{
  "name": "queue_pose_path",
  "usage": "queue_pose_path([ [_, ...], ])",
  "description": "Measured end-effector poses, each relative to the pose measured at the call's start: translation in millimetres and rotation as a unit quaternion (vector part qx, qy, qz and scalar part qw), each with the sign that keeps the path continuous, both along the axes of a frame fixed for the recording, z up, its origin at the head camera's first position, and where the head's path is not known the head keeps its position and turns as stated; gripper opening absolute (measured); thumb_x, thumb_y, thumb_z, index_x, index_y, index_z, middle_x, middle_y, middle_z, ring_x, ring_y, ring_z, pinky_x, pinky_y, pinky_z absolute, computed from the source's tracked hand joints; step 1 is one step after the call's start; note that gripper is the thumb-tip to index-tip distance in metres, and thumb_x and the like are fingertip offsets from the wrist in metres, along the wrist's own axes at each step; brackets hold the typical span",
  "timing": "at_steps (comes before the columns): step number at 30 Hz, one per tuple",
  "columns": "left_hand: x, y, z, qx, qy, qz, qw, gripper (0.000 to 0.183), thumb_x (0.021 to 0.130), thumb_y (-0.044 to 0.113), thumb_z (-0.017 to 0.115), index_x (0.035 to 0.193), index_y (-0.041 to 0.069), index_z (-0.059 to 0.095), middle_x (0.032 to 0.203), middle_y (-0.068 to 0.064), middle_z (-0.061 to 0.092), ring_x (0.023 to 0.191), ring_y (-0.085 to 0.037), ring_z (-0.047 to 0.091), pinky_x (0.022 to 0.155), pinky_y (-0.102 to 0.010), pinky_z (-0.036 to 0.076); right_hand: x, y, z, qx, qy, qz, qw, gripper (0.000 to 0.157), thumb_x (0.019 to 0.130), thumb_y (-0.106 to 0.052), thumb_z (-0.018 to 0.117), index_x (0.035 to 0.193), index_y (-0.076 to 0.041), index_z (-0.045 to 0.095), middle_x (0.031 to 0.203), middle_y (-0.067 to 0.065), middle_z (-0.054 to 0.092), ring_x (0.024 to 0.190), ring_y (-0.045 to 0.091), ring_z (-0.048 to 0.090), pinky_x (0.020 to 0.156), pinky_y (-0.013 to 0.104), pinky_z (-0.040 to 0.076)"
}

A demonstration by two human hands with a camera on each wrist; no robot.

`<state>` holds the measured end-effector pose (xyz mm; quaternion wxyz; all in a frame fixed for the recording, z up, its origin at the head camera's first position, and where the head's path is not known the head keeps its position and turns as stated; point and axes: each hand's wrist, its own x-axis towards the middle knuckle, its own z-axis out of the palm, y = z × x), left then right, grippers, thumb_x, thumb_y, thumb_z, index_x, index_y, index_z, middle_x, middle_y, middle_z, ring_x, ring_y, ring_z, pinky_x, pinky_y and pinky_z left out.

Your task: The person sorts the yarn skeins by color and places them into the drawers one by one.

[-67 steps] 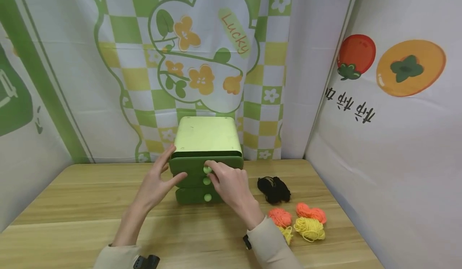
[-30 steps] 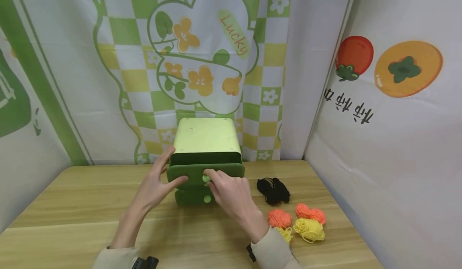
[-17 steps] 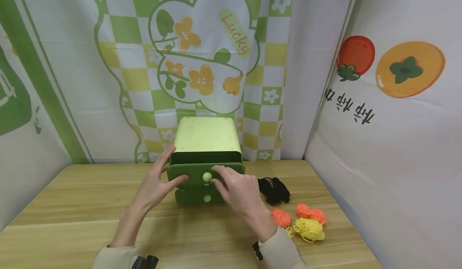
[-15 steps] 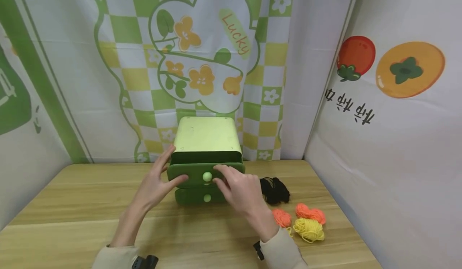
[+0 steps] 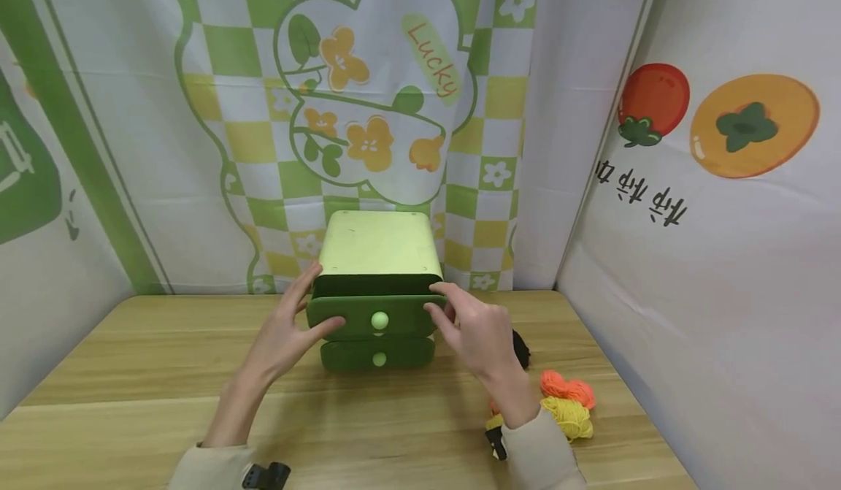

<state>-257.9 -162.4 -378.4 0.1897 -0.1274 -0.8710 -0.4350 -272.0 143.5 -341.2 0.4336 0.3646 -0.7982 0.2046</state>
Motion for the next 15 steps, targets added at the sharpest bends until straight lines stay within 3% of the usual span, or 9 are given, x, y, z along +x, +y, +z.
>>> queue_pose_path([
  [11, 0.5, 0, 1.6, 0.0, -0.001, 0.001, 1.0, 0.095, 0.083, 0.057, 0.073, 0.158, 0.039, 0.017, 0.167, 0.011, 0.013, 0.151, -0.034, 0.023, 0.112, -0.071, 0.032, -12.7, 28, 6.1, -0.002, 0.035, -0.038, 0.999, 0.026, 0.08, -0.012, 0.082, 0.103, -0.005, 0.071, 0.062, -0.002, 0.065, 0.047, 0.003, 0.054, 0.04, 0.012, 0.04],
  [15, 0.5, 1, 1.8, -0.003, -0.002, -0.001, 1.0, 0.095, 0.084, 0.058, 0.072, 0.158, 0.038, 0.017, 0.167, 0.007, 0.014, 0.151, -0.035, 0.024, 0.112, -0.07, 0.034, -18.1, 37, 5.2, 0.01, 0.026, -0.052, 0.998, 0.026, 0.085, -0.02, 0.079, 0.105, -0.006, 0.071, 0.061, -0.003, 0.064, 0.045, 0.003, 0.052, 0.037, 0.01, 0.031],
])
